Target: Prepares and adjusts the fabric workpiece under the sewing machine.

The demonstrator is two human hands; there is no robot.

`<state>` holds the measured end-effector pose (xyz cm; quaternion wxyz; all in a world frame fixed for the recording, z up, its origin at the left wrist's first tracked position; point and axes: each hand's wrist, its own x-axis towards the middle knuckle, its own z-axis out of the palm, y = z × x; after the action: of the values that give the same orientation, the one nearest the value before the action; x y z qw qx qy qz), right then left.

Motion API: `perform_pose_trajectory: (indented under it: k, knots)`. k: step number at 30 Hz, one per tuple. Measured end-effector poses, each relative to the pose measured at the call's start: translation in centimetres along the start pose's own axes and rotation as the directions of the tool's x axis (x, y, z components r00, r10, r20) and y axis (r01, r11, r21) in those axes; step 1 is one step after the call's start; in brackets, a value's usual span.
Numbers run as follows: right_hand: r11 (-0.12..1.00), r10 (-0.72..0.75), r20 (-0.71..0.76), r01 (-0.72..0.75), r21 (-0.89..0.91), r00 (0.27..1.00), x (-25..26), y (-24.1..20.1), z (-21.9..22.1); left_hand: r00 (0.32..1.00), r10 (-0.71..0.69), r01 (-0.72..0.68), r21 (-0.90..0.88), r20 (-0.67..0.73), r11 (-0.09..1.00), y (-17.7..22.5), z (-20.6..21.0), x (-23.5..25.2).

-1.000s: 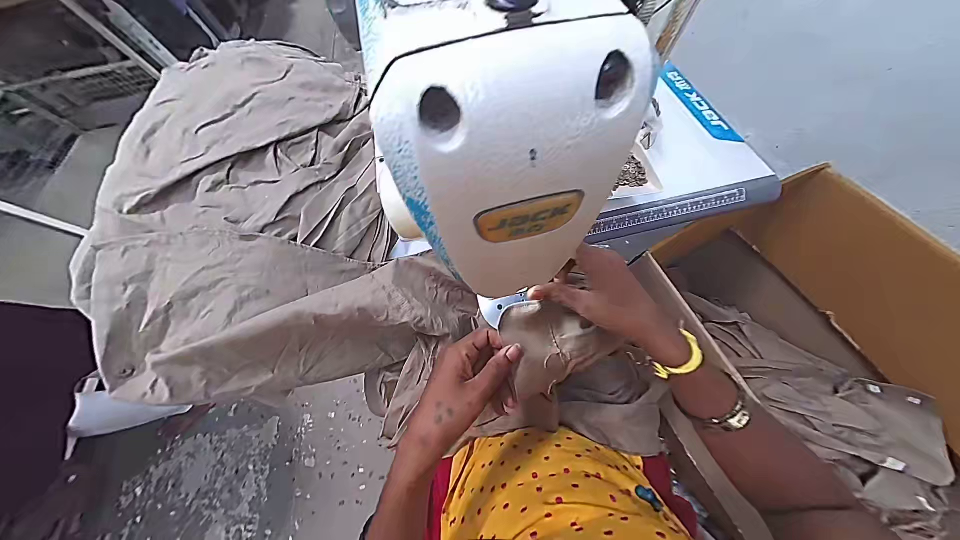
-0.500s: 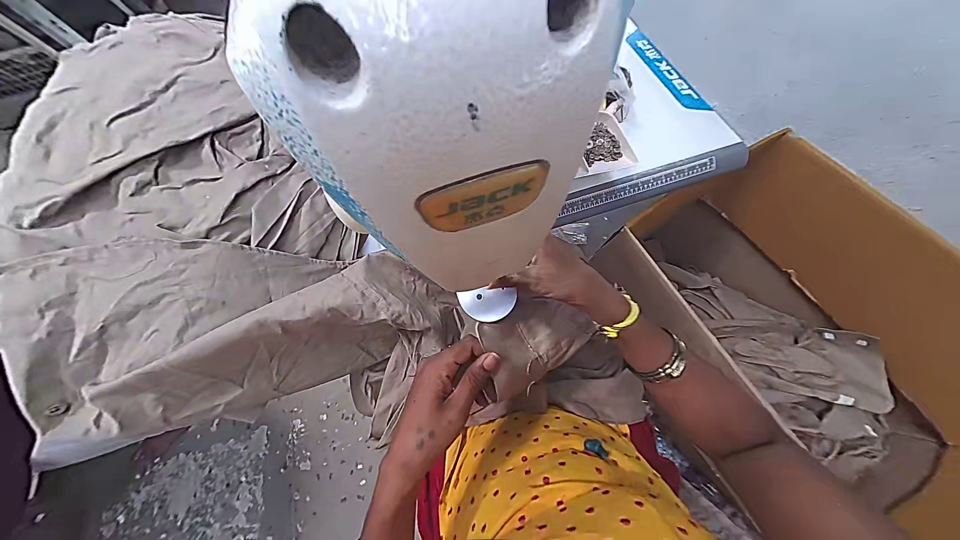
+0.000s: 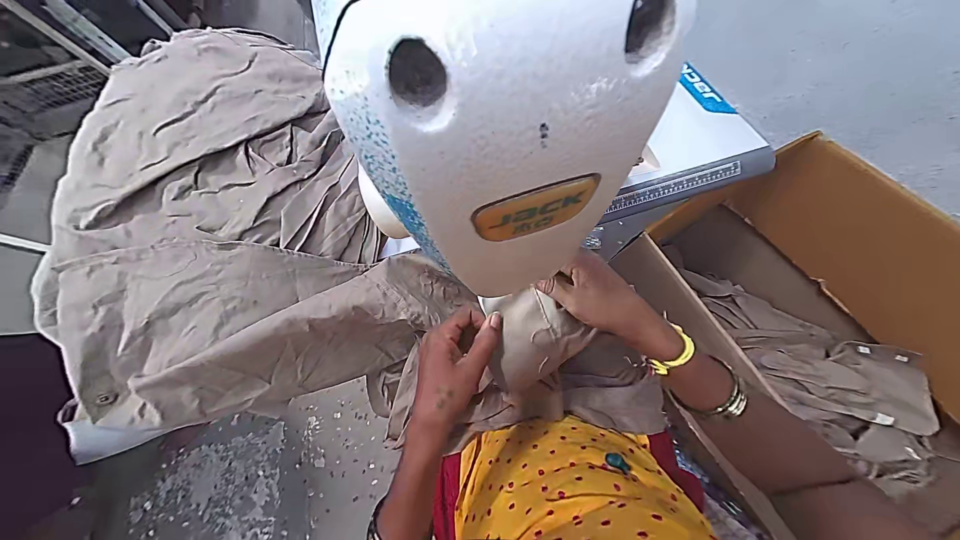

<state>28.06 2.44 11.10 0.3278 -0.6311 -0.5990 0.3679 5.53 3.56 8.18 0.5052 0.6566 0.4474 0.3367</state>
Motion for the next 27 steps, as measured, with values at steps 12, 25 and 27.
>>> perform_pose_trajectory:
  k: [12,25,27]
  knots:
    - [0.997,-0.015,0.017,0.014,0.07,1.0,1.4,0.2,-0.2,0.997,-0.047,0.039,-0.116,-0.063,0.992,-0.2,0.7,1.3]
    - [0.581,-0.402,-0.21,0.071,-0.811,0.891,10.8,9.3,-6.8,0.957,0.205,-0.219,0.048,0.204,0.975,-1.6,1.5,-3.9]
    - [0.589,-0.382,-0.212,0.06,-0.806,0.899,10.5,9.4,-6.2,0.955,0.153,-0.103,-0.2,0.255,0.974,0.5,1.1,-3.9]
